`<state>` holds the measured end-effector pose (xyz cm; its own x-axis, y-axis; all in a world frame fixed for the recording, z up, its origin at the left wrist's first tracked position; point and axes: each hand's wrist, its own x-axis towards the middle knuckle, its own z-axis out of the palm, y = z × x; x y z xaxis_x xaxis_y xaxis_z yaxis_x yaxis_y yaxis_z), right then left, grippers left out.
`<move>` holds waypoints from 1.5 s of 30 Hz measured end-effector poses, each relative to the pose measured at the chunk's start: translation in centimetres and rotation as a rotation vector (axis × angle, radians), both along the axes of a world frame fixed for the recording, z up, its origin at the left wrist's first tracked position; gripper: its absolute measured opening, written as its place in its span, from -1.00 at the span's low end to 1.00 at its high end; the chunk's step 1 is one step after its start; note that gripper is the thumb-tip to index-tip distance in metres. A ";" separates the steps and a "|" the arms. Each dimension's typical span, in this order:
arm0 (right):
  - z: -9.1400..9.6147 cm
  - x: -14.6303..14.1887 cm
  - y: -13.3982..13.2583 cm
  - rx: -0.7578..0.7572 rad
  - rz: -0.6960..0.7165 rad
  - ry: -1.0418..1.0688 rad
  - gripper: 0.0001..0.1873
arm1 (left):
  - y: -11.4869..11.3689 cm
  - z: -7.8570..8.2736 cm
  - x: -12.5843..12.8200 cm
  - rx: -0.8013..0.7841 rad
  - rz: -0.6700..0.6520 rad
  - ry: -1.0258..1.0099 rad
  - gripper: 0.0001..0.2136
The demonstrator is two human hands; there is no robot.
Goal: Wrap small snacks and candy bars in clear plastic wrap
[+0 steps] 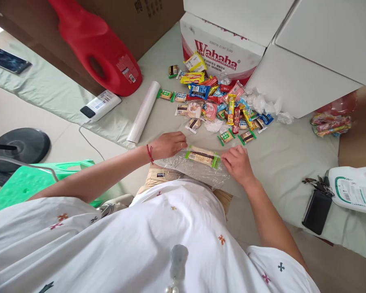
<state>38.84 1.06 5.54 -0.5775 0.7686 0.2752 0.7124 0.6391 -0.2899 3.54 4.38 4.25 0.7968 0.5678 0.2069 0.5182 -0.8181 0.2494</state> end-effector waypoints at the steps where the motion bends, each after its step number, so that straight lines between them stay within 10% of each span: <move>1: -0.5 0.0 -1.1 0.003 0.016 -0.023 -0.83 | -0.9 -0.4 -0.2 0.015 -0.029 0.019 -0.73; 7: -4.0 0.5 -6.8 -0.105 0.026 -0.079 -0.67 | -3.9 -3.0 -0.3 -0.062 -0.117 0.088 -0.83; 16: -4.5 0.1 -13.2 -0.232 -0.047 -0.086 -0.59 | -4.5 -2.4 1.5 -0.164 0.015 0.154 -0.63; 29: -1.5 -2.9 -4.3 -0.304 -0.194 0.285 -0.65 | -4.4 -2.7 2.7 -0.369 0.002 0.154 -0.59; 39: -5.3 -6.2 -0.8 -0.473 -0.488 0.206 -0.55 | -3.0 -2.4 -0.1 -1.163 0.315 -0.586 -0.43; 45: -5.3 -6.6 -1.0 -0.412 -0.519 0.165 -0.55 | -6.0 -1.0 -0.9 -0.775 0.317 -0.465 -0.36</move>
